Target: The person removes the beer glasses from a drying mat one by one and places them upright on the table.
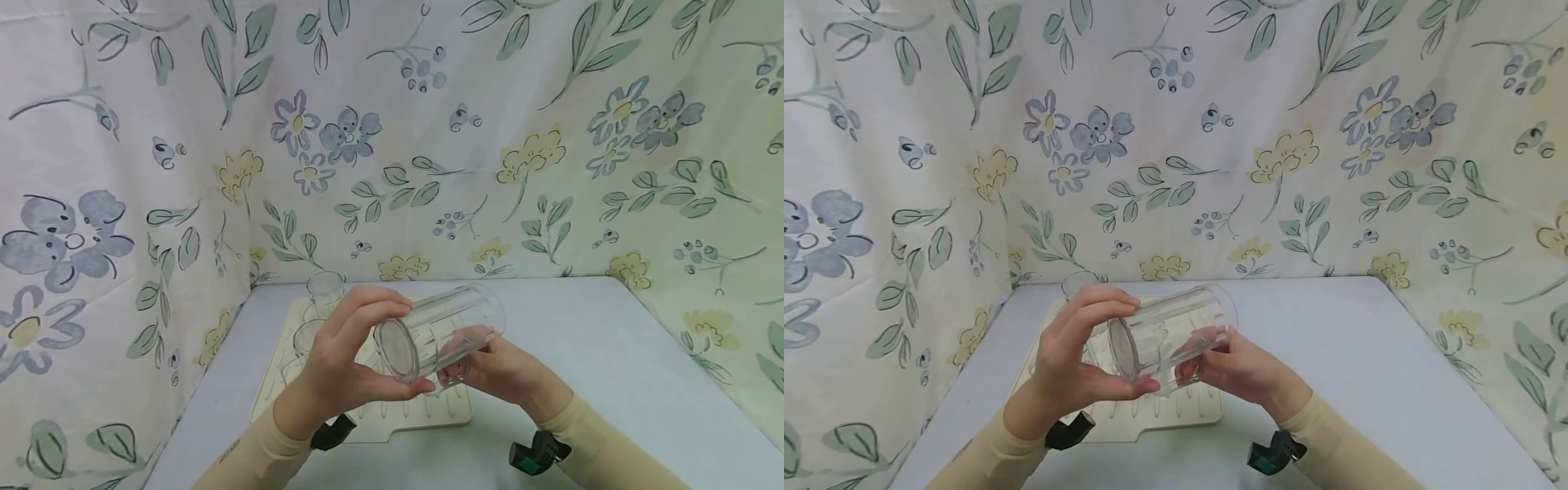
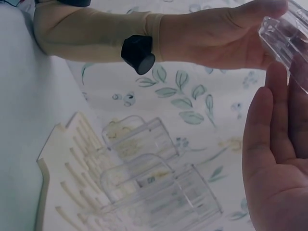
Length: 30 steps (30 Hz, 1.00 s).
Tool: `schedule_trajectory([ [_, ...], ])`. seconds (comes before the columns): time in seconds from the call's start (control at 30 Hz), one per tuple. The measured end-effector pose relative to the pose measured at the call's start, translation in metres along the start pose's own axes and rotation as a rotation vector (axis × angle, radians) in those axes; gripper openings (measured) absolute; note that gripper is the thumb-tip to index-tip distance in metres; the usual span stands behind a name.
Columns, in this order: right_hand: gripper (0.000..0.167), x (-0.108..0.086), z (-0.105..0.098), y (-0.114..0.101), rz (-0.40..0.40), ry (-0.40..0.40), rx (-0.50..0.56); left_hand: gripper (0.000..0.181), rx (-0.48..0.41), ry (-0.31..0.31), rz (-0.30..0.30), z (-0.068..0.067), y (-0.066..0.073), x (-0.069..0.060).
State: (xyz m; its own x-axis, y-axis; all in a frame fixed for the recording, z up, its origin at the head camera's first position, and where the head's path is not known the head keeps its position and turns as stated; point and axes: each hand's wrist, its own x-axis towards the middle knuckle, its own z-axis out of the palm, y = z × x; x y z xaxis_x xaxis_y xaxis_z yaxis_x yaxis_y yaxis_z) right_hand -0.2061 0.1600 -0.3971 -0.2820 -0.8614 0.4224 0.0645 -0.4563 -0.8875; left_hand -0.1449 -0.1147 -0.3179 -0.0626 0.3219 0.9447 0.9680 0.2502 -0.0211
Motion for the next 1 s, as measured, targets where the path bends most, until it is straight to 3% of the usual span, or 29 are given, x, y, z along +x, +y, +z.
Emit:
schedule_trajectory([
  [0.3, 0.039, -0.002, 0.001, -0.002, 0.023, 0.029, -0.003, 0.082, -0.003, -0.014, -0.022, -0.001, -0.001, -0.002],
  [0.47, 0.025, -0.003, 0.000, -0.002, -0.023, 0.002, -0.023, 0.085, -0.007, -0.030, -0.034, -0.001, -0.002, -0.003],
  [0.67, 0.025, -0.004, -0.002, -0.006, -0.105, -0.009, -0.099, 0.084, -0.009, -0.051, -0.053, -0.002, -0.003, -0.004],
  [0.87, 0.024, -0.006, -0.001, -0.019, -0.099, 0.037, -0.154, 0.085, 0.000, -0.091, -0.095, -0.001, -0.003, -0.005],
  [1.0, 0.025, -0.007, 0.000, -0.027, -0.107, 0.052, -0.219, 0.085, 0.009, -0.101, -0.077, 0.000, -0.004, -0.005],
])
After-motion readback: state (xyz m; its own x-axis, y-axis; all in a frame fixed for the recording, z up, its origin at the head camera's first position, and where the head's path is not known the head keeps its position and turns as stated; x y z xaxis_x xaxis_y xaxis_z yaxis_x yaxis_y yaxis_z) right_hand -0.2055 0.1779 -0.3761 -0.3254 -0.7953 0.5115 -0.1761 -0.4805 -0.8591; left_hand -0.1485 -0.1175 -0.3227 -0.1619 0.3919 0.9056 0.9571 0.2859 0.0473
